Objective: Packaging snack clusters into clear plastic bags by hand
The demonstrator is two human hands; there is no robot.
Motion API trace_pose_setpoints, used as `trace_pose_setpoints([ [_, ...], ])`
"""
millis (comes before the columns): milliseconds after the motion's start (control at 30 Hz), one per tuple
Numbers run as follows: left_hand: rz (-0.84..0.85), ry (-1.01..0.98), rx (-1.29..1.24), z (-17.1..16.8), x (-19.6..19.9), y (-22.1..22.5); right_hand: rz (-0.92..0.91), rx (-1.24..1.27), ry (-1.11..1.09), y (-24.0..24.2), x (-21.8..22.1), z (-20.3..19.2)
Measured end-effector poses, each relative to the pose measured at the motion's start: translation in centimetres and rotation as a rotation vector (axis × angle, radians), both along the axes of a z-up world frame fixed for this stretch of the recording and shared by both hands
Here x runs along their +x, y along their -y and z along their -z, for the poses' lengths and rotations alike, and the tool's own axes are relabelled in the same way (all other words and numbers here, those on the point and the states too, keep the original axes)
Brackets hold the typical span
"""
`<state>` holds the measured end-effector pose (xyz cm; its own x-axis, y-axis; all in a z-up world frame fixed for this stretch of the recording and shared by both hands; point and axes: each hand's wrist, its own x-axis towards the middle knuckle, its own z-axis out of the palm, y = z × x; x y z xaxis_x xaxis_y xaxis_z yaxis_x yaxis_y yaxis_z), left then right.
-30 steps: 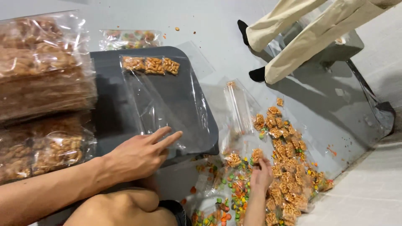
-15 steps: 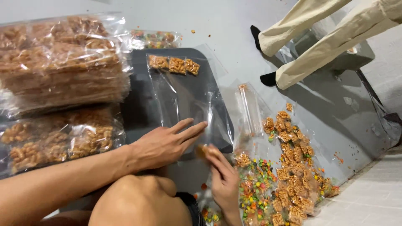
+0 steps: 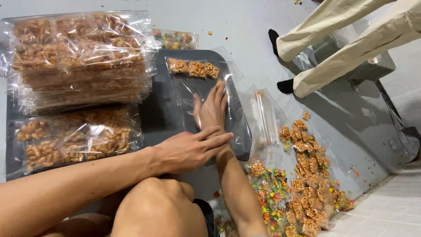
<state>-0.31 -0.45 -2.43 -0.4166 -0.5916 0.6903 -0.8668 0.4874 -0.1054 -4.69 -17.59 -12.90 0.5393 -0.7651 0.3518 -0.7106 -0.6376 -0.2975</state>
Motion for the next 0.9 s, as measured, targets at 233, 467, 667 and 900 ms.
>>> trace_pose_setpoints([
  [233, 0.02, -0.024, 0.01, 0.0, 0.0, 0.0, 0.164, 0.092, -0.176, 6.1, 5.1, 0.0],
  [467, 0.039, -0.038, 0.085, -0.6, 0.1, -0.7, 0.058, 0.093, -0.055, 4.1, 4.7, -0.6],
  [667, 0.059, -0.042, 0.08, -1.5, 0.2, -0.7, 0.069, -0.04, 0.02, 4.7, 5.8, 0.8],
  [900, 0.055, -0.032, 0.076, -0.9, 0.3, -0.3, -0.014, 0.228, -0.141, 4.6, 4.8, -2.9],
])
